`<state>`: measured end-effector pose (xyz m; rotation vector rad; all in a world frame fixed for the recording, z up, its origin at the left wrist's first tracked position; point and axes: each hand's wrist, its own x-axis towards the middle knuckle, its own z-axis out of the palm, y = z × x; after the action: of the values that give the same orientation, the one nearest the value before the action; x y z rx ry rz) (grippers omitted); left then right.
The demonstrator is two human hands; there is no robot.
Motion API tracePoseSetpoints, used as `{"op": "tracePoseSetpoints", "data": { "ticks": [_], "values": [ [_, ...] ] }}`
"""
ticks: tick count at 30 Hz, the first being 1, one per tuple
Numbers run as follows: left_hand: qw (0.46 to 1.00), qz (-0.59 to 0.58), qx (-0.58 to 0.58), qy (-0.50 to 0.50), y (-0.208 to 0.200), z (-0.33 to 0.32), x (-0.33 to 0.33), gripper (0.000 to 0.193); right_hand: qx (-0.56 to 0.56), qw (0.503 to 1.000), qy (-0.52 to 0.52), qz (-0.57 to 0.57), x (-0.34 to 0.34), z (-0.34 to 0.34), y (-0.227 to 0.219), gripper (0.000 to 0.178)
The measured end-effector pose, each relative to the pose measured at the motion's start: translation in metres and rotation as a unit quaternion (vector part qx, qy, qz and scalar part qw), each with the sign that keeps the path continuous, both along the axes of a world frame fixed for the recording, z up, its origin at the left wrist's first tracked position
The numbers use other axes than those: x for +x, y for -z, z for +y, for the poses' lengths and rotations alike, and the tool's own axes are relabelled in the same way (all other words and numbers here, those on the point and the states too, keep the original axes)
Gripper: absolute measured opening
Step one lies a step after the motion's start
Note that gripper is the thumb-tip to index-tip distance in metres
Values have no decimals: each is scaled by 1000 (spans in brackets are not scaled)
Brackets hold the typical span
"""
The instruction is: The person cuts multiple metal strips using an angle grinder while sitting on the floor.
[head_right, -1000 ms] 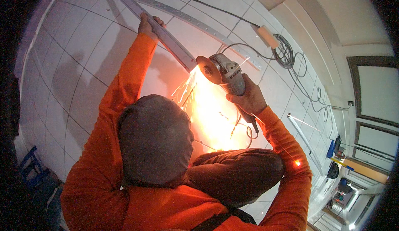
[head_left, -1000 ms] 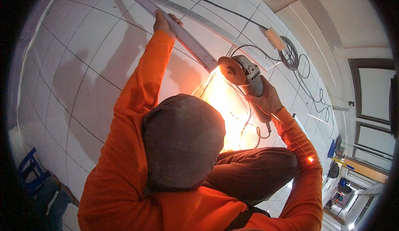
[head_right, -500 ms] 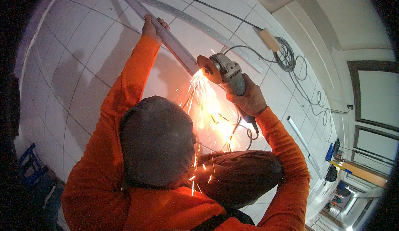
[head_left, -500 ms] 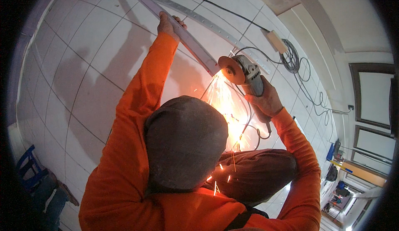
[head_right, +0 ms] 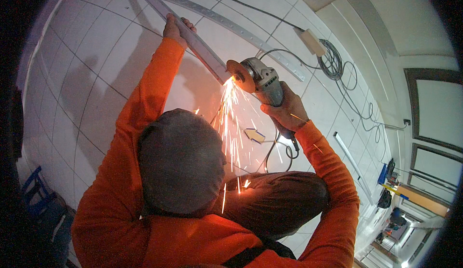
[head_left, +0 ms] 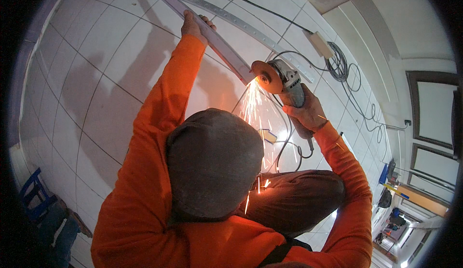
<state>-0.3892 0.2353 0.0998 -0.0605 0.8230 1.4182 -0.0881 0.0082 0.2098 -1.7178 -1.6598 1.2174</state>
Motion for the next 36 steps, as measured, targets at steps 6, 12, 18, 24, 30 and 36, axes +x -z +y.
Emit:
{"op": "tracePoseSetpoints", "data": {
  "ticks": [6,12,18,24,30,36],
  "values": [
    [1000,1,6,4,-1,-4,-1,51,-12,999,-5,-46,0,-1,-2,62],
    [995,-95,16,16,1,-1,-11,48,-3,998,70,-3,2,-7,-12,63],
    [994,-80,80,7,-13,-2,0,37,-9,998,62,24,2,-17,-26,64],
    [998,-37,48,-9,-3,2,2,36,-21,999,42,-11,2,-18,-20,59],
    [995,-72,69,-6,3,7,-6,35,-28,998,23,-52,-2,-16,-22,61],
    [997,-47,63,-14,-1,4,-2,34,-66,997,21,-28,-1,-16,-20,73]
  ]
}}
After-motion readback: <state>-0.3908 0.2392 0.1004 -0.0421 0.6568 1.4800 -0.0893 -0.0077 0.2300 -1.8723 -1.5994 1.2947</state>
